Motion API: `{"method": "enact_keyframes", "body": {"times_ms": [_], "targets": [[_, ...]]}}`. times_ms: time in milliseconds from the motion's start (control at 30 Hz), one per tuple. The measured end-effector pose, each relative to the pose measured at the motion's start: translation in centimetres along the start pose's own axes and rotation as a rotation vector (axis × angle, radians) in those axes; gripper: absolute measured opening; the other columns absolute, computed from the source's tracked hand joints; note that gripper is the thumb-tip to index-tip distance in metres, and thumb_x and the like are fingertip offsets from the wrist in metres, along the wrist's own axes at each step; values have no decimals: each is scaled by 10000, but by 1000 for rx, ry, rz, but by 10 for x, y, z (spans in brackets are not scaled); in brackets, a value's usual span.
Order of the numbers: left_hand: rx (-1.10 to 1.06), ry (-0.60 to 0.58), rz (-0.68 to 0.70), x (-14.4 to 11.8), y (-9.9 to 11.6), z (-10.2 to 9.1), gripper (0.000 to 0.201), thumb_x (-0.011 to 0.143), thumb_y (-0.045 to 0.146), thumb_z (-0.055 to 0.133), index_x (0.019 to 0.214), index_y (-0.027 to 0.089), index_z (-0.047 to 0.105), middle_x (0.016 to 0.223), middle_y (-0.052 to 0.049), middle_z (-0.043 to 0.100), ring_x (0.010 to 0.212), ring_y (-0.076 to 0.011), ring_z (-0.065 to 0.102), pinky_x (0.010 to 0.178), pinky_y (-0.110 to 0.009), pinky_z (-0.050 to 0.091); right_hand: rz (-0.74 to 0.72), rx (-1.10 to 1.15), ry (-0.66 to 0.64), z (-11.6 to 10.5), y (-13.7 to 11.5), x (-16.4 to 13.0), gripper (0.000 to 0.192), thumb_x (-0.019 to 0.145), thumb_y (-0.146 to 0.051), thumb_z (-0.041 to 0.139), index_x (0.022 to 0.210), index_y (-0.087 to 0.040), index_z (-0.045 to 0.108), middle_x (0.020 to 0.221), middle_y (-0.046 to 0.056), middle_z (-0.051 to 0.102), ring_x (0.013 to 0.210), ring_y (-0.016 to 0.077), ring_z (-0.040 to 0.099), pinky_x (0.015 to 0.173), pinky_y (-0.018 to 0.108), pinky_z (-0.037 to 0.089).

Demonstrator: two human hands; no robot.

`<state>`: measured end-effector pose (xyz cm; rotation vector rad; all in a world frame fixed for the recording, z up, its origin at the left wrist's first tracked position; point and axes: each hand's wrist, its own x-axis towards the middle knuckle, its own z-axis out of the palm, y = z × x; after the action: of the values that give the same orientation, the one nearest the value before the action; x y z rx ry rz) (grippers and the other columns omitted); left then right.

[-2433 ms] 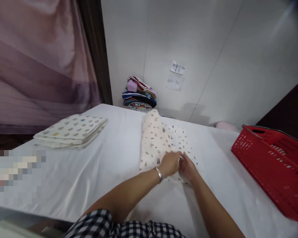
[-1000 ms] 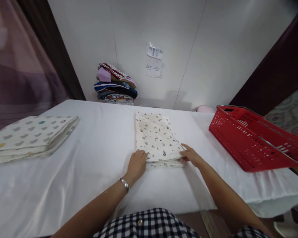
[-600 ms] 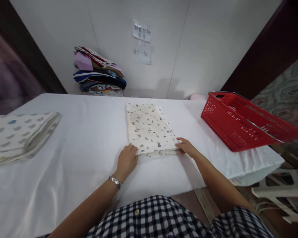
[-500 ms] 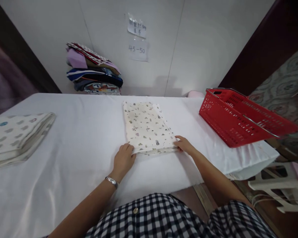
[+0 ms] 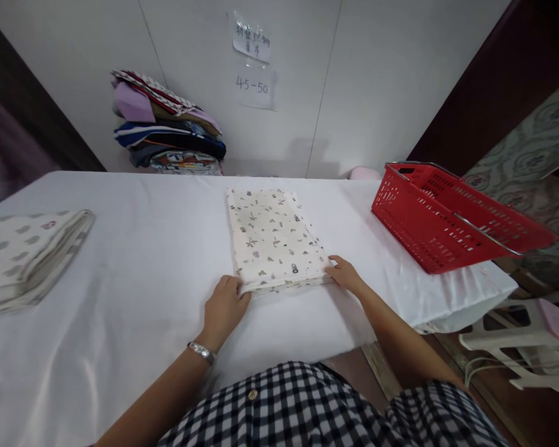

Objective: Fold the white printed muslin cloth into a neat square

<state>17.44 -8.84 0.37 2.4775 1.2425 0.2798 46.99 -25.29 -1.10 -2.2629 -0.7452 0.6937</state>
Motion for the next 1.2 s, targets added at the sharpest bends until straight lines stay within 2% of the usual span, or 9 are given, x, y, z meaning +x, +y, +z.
{"method": "enact_keyframes", "body": {"times_ms": [100,200,467,633,733,867,1033,1133,1200], "targets": [[18,-75,-111,0,1,-3,246,838,414,439,932,196,503,890,-49,614,780,-205,606,622,-297,412,-3,-68,19,-3,-6,-5,492,769,-285,575,1252,-206,525,517,-61,527,495,126,502,550,241,371],[55,-135,-119,-2,3,-3,229,847,389,420,955,195,478,788,-44,632,754,-230,624,625,-303,397,-8,-61,26,-4,-10,-9,496,771,-288,574,1258,-212,523,520,-61,524,502,129,502,556,248,365],[4,-118,-140,-11,-10,-3,206,851,273,418,1046,208,432,972,-66,663,888,-223,644,687,-294,411,46,-3,-4,5,-1,-14,503,713,-351,678,1183,-209,573,622,-20,598,593,158,549,576,258,360],[-15,-110,-131,-10,-14,-2,227,852,250,410,1074,206,421,986,-75,665,894,-229,644,684,-297,409,-14,-320,33,9,-10,-20,261,772,-411,598,895,-182,628,769,63,645,680,182,553,582,264,318],[-8,-102,-134,-9,-19,-12,229,851,252,412,1076,209,427,961,-64,669,869,-222,644,680,-289,408,-54,-437,2,18,-19,-28,223,801,-387,544,734,-179,589,759,82,645,661,182,539,573,269,296],[79,-38,-186,5,-54,-45,204,871,319,397,1039,217,452,961,-57,665,855,-222,642,658,-273,403,-140,-440,-92,56,-44,-54,277,821,-414,516,701,-179,599,767,93,664,671,188,557,574,272,288],[202,75,-335,43,-137,-87,275,889,349,356,1082,189,467,972,-27,642,857,-193,603,675,-237,378,-373,-372,-360,120,-97,-95,350,816,-510,512,815,-197,669,849,70,698,742,200,590,586,266,312],[118,69,-456,56,-173,-96,296,879,343,369,1048,144,509,978,-7,635,928,-171,572,721,-213,378,-465,-311,-478,133,-115,-101,288,769,-475,578,772,-206,680,808,32,694,731,181,585,584,250,331],[19,70,-502,56,-183,-94,309,859,345,400,1041,133,532,981,-6,646,952,-174,572,732,-208,393,-492,-228,-447,128,-113,-89,239,774,-418,573,749,-205,678,762,12,682,703,159,577,585,239,349]]}}
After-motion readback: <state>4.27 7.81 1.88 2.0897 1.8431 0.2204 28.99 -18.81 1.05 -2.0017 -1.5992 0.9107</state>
